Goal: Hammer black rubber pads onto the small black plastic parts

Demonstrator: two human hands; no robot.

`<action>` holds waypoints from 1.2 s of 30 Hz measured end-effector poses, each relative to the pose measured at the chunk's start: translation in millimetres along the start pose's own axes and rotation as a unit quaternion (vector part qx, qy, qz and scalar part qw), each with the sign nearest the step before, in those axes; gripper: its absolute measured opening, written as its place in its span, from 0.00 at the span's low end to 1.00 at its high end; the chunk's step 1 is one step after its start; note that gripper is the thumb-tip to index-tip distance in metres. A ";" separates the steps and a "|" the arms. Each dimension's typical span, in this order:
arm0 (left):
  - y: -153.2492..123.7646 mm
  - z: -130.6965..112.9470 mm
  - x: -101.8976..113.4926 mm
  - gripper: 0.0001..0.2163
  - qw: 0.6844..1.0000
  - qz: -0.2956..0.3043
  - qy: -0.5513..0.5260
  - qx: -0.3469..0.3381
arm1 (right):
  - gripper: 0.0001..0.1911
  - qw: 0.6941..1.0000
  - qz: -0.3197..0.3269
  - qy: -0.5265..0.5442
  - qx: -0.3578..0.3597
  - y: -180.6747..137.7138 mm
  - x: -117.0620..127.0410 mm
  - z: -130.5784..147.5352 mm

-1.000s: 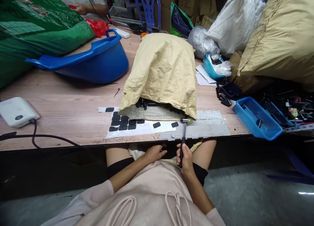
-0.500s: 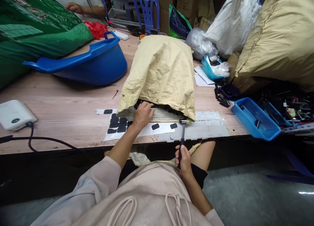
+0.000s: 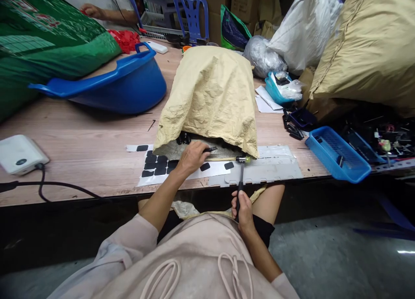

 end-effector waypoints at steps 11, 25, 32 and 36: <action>-14.6 -19.6 -40.8 0.07 0.986 0.016 -0.164 -0.035 | 0.29 0.996 -0.008 -0.083 0.041 3.2 6.0 -4.1; -14.1 -23.7 -41.6 0.08 0.989 0.050 -0.139 -0.019 | 0.23 0.939 -0.011 -0.312 0.142 -16.9 8.8 2.5; -12.8 -24.2 -41.7 0.09 0.989 0.049 -0.142 -0.006 | 0.20 0.886 -0.007 -0.418 0.199 -19.5 3.4 10.7; -12.3 -25.2 -40.1 0.09 0.988 0.051 -0.147 -0.004 | 0.22 0.890 0.005 -0.418 0.182 -20.1 1.5 10.3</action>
Point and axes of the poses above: each hand's wrist, its own y-axis towards the middle knuckle, its own x-axis out of the back of the hand, z = x × y, the point moved 2 cm from there along y, towards the middle knuckle, and after that the axes turned 7 degrees about z, right-handed, at the moved point
